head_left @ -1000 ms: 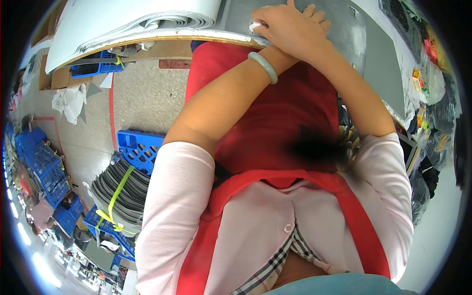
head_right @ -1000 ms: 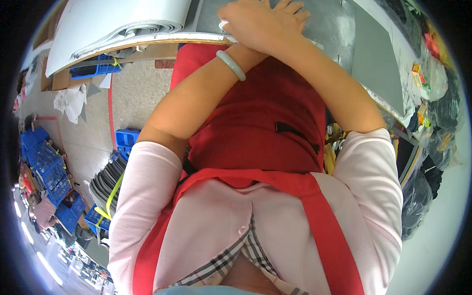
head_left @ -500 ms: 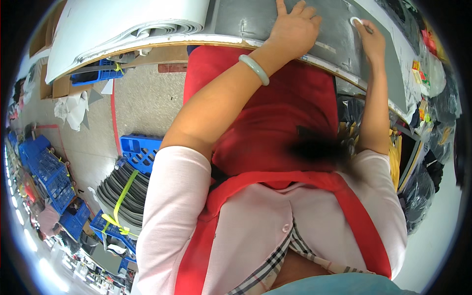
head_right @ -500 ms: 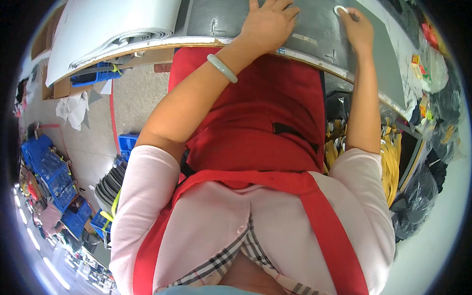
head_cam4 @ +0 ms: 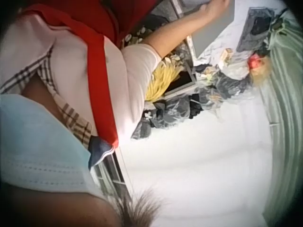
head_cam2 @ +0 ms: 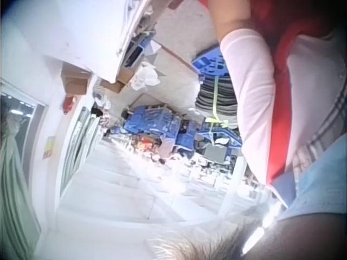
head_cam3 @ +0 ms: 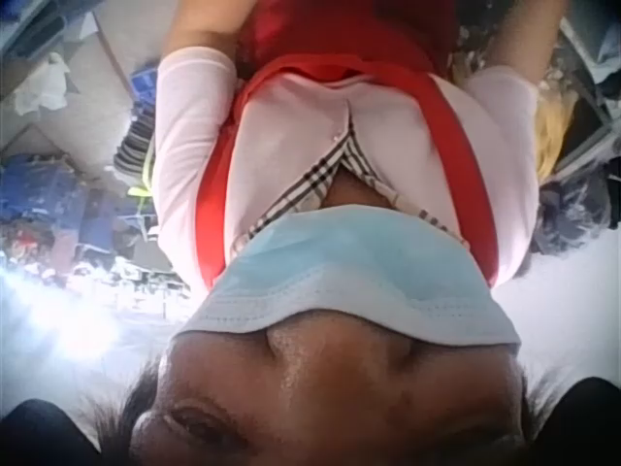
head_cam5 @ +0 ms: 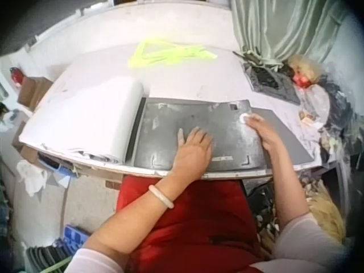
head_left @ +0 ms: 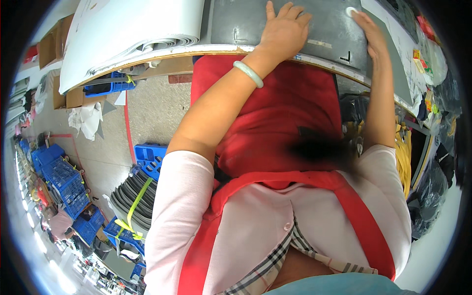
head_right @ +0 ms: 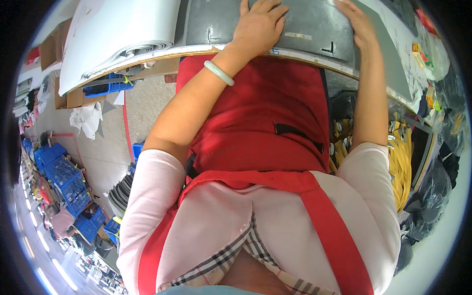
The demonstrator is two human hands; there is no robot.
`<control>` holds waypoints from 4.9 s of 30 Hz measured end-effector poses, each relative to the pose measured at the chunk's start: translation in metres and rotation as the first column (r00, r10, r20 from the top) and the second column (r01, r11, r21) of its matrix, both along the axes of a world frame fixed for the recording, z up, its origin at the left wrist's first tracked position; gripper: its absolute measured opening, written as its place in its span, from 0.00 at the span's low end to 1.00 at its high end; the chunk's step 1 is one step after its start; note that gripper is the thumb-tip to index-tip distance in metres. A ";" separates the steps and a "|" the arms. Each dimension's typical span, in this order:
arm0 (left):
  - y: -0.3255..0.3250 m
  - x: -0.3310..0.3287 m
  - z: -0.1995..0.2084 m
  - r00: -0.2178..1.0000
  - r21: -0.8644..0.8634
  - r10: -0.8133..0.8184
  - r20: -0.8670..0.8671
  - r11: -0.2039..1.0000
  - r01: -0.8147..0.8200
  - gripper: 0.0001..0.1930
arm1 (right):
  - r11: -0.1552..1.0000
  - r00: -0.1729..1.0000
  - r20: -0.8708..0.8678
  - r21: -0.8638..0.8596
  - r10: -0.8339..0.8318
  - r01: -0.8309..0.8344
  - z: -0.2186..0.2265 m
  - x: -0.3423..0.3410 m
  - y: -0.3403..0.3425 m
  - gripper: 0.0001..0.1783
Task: The recorder is using a small circular tool to press or smooth a white material onto a metal component at a manufacturing workstation.
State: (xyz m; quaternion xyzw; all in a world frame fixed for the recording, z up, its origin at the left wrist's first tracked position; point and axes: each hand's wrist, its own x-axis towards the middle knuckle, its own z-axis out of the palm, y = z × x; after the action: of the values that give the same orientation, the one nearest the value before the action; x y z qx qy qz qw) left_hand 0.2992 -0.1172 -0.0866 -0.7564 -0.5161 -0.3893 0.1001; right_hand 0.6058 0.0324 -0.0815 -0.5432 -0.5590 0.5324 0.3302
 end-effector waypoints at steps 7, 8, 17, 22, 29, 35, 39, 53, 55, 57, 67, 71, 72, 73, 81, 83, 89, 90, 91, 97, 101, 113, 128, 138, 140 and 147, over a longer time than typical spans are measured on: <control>-0.075 0.022 0.034 0.869 -0.015 -0.411 0.275 0.902 0.431 0.17 | 0.981 0.906 -0.377 -0.079 -0.194 0.177 -0.013 -0.015 -0.001 0.25; -0.079 0.016 0.035 0.878 -0.145 -0.454 0.155 0.868 0.475 0.16 | 0.979 0.902 -0.380 -0.083 -0.205 0.187 -0.014 -0.017 -0.002 0.25; -0.036 -0.058 0.028 0.943 -0.516 -0.299 0.143 0.791 0.329 0.15 | 0.976 0.823 -0.532 -0.032 -0.200 0.217 -0.020 -0.028 -0.008 0.28; -0.032 -0.062 0.036 0.923 -0.578 -0.291 0.250 0.721 0.383 0.11 | 0.990 0.656 -0.751 -0.132 -0.068 -0.048 -0.028 -0.016 0.003 0.30; -0.040 -0.065 0.035 0.919 -0.494 -0.390 0.060 0.789 0.367 0.10 | 0.979 0.870 -0.457 -0.003 -0.182 0.203 -0.027 -0.025 -0.009 0.33; -0.016 0.014 0.027 0.873 -0.306 -0.474 -0.118 0.854 0.422 0.17 | 0.979 0.834 -0.525 0.006 -0.169 0.203 -0.018 -0.026 -0.005 0.31; 0.010 0.103 0.012 0.830 -0.229 -0.545 -0.119 0.828 0.511 0.16 | 0.974 0.818 -0.559 0.079 -0.135 0.214 -0.001 -0.015 -0.008 0.30; 0.124 -0.087 0.038 0.970 -0.229 0.171 0.171 0.965 -0.130 0.12 | 0.916 0.681 -0.685 0.052 -0.257 0.398 0.086 0.014 -0.068 0.25; 0.135 -0.184 0.063 0.859 -0.265 0.410 0.307 0.903 -0.337 0.13 | 0.924 0.649 -0.720 0.026 -0.247 0.382 0.087 0.012 -0.073 0.25; 0.124 -0.283 0.090 0.679 -0.295 0.560 0.475 0.828 -0.477 0.14 | 0.947 0.638 -0.735 -0.017 -0.228 0.320 0.084 0.010 -0.075 0.27; -0.075 -0.497 0.030 0.325 -0.413 0.863 0.387 0.478 -0.776 0.20 | 0.962 0.778 -0.585 -0.013 -0.229 0.273 0.047 -0.002 -0.067 0.30; -0.101 -0.516 -0.006 0.299 -0.454 0.950 0.090 0.306 -0.837 0.23 | 0.963 0.838 -0.482 -0.052 -0.256 0.264 0.036 0.001 -0.050 0.31; -0.105 -0.521 -0.009 0.253 -0.437 0.967 0.029 0.240 -0.867 0.25 | 0.957 0.804 -0.522 -0.111 -0.286 0.269 0.032 0.003 -0.045 0.31; -0.107 -0.527 -0.006 0.258 -0.413 0.945 -0.201 0.157 -0.897 0.28 | 0.954 0.890 -0.378 0.053 -0.254 0.295 0.025 0.003 -0.037 0.31; -0.084 -0.356 0.083 0.757 -0.190 0.471 0.452 0.880 -0.434 0.21 | 0.975 0.981 0.148 0.202 -0.128 0.097 0.007 0.000 -0.016 0.21; -0.090 -0.267 0.091 0.948 -0.170 0.247 0.201 0.962 -0.215 0.10 | 0.986 0.979 0.193 0.164 -0.058 0.026 0.011 -0.006 -0.020 0.13; -0.079 -0.115 0.061 0.983 -0.417 -0.166 0.074 0.890 0.182 0.11 | 0.981 0.950 0.274 0.160 -0.153 0.112 0.013 -0.013 -0.023 0.11; -0.076 -0.110 0.055 0.985 -0.414 -0.173 0.025 0.894 0.168 0.12 | 0.980 0.956 0.263 0.183 -0.126 0.079 0.011 -0.012 -0.020 0.12; -0.073 -0.108 0.051 0.982 -0.422 -0.188 0.025 0.888 0.180 0.12 | 0.977 0.962 0.253 0.206 -0.099 0.046 0.009 -0.011 -0.020 0.12; -0.070 -0.113 0.039 0.986 -0.444 -0.166 -0.031 0.886 0.136 0.13 | 0.979 0.959 0.254 0.192 -0.122 0.074 0.004 -0.017 -0.019 0.13; -0.071 -0.116 0.036 0.989 -0.405 -0.140 -0.053 0.908 0.107 0.12 | 0.976 0.949 0.277 0.197 -0.150 0.096 0.009 -0.026 -0.025 0.14; -0.070 -0.117 0.033 0.986 -0.375 -0.139 -0.094 0.922 0.094 0.11 | 0.977 0.924 0.350 0.196 -0.152 0.086 0.018 -0.034 -0.035 0.18; -0.070 -0.113 0.035 0.986 -0.390 -0.156 -0.054 0.912 0.123 0.09 | 0.953 0.912 0.367 0.296 -0.181 0.070 0.021 -0.042 -0.040 0.21; -0.070 -0.116 0.033 0.986 -0.371 -0.154 -0.070 0.921 0.118 0.09 | 0.861 0.842 0.494 0.503 -0.219 -0.071 -0.001 -0.040 -0.026 0.20; -0.070 -0.115 0.033 0.982 -0.323 -0.179 -0.061 0.935 0.150 0.09 | 0.880 0.828 0.506 0.474 -0.243 -0.032 0.000 -0.040 -0.029 0.20; -0.074 -0.115 0.029 0.982 -0.271 -0.166 -0.088 0.953 0.137 0.07 | 0.890 0.836 0.511 0.451 -0.203 -0.059 0.003 -0.035 -0.035 0.20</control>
State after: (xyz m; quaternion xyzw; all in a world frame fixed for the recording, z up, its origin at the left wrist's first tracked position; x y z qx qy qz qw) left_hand 0.1844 -0.1910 -0.0580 -0.8205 -0.4974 -0.2816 -0.0030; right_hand 0.5707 -0.0022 -0.0785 -0.6016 -0.7155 0.1989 0.2941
